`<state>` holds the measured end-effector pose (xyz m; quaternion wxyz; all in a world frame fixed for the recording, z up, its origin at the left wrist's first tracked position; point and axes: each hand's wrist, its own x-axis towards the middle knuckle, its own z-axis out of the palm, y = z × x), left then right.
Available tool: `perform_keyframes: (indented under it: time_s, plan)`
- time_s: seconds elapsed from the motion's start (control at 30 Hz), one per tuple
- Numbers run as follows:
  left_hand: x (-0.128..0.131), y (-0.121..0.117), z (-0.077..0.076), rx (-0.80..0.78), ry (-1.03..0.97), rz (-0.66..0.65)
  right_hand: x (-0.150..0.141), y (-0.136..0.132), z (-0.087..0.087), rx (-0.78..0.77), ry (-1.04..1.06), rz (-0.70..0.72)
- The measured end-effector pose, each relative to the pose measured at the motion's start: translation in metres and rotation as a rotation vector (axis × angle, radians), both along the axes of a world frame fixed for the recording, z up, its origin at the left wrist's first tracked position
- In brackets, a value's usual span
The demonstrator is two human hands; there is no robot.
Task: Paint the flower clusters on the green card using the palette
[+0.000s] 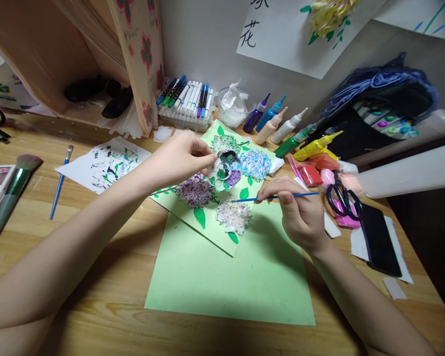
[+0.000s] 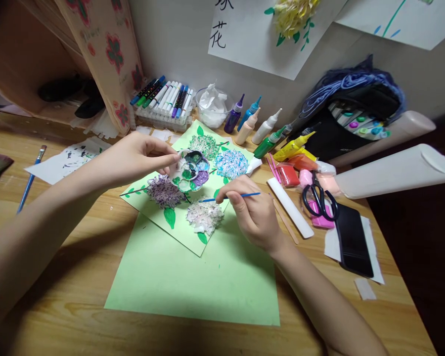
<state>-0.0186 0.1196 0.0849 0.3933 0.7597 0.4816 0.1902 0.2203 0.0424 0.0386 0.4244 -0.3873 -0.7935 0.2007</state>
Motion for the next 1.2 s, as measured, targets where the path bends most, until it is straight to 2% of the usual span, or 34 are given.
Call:
perform_keyframes:
  time_s: [0.23, 0.43, 0.57, 0.73, 0.9, 1.07, 1.2]
  plan:
    - [-0.0004, -0.0001, 0.0006, 0.008, -0.004, -0.009, -0.0004, 0.0003, -0.0016, -0.021, 0.001, 0.031]
    - [-0.0006, 0.0002, -0.0003, 0.005, 0.004, -0.006, 0.0010, 0.0013, 0.0000, 0.007, 0.052, -0.023]
    - [-0.0005, 0.0004, -0.0010, 0.009, 0.002, -0.012, 0.0015, 0.0014, -0.0001, -0.012, 0.017, 0.013]
    - [-0.0005, 0.0001, 0.0000, 0.007, 0.011, -0.009, 0.0023, 0.0015, 0.0002, 0.013, 0.038, -0.034]
    - [-0.0002, -0.0006, 0.0028, -0.001, 0.004, -0.003, 0.0038, 0.0025, 0.0019, -0.006, 0.017, -0.008]
    - [0.0001, 0.0002, 0.0020, -0.009, 0.002, -0.006, 0.0054, 0.0032, 0.0025, 0.049, 0.072, -0.076]
    - [0.0002, 0.0004, 0.0015, -0.015, 0.012, -0.009, 0.0075, 0.0029, 0.0035, 0.023, -0.005, 0.007]
